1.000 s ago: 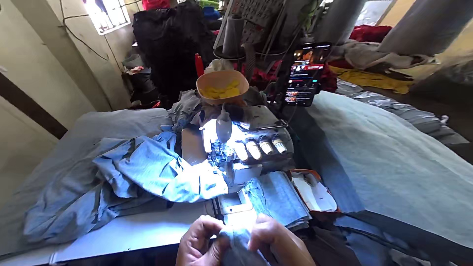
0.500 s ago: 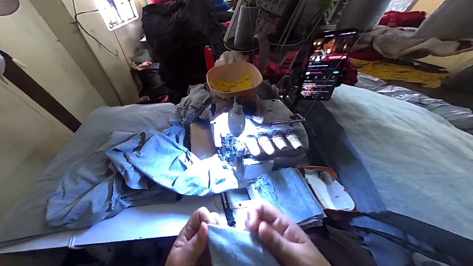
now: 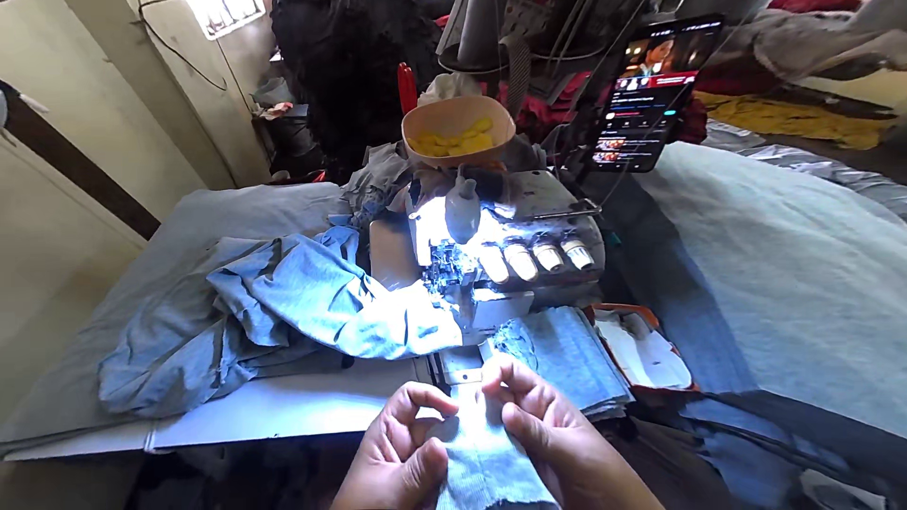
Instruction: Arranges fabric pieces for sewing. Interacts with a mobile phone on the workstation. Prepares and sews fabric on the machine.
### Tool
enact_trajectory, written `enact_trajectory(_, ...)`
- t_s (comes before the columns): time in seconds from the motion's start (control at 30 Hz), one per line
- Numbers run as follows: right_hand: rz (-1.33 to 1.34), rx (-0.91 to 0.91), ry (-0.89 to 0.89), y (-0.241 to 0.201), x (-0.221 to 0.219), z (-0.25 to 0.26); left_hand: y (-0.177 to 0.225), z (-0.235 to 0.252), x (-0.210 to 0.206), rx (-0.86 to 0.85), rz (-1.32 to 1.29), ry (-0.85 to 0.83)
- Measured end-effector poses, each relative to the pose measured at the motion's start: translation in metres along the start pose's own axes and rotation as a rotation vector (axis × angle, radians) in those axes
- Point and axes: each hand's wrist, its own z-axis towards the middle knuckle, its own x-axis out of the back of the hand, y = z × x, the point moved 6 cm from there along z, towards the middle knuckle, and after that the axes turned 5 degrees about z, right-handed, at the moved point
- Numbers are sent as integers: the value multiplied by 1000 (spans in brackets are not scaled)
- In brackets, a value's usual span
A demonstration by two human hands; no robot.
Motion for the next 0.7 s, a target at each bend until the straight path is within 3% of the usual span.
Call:
enact_trajectory(0.1, 38, -12, 53, 4, -2, 0, 0, 0, 0, 22, -9, 33)
enact_trajectory(0.2, -92, -36, 53, 9, -5, -3, 5, 0, 1, -8, -117, 60)
enact_trajectory(0.3, -432, 28, -46, 12, -13, -10, 2, -1, 2, -33, -247, 40)
enact_trajectory(0.37, -745, 95, 6, 7, -15, -15, -3, -5, 4, -31, -212, 36)
enact_trajectory(0.43, -1008, 150, 66, 5, -11, -18, -5, -13, 9, -21, -21, 61)
enact_trajectory(0.53, -1257, 123, 37, 9, -8, -23, 4, -23, 19, -32, 548, 145)
enact_trajectory(0.63, -1240, 105, -18, 15, -11, -16, 27, -8, 25, -162, 1014, 186)
enact_trajectory(0.7, -1160, 172, 94, 7, -12, -1, 48, 16, 18, -328, 1241, 251)
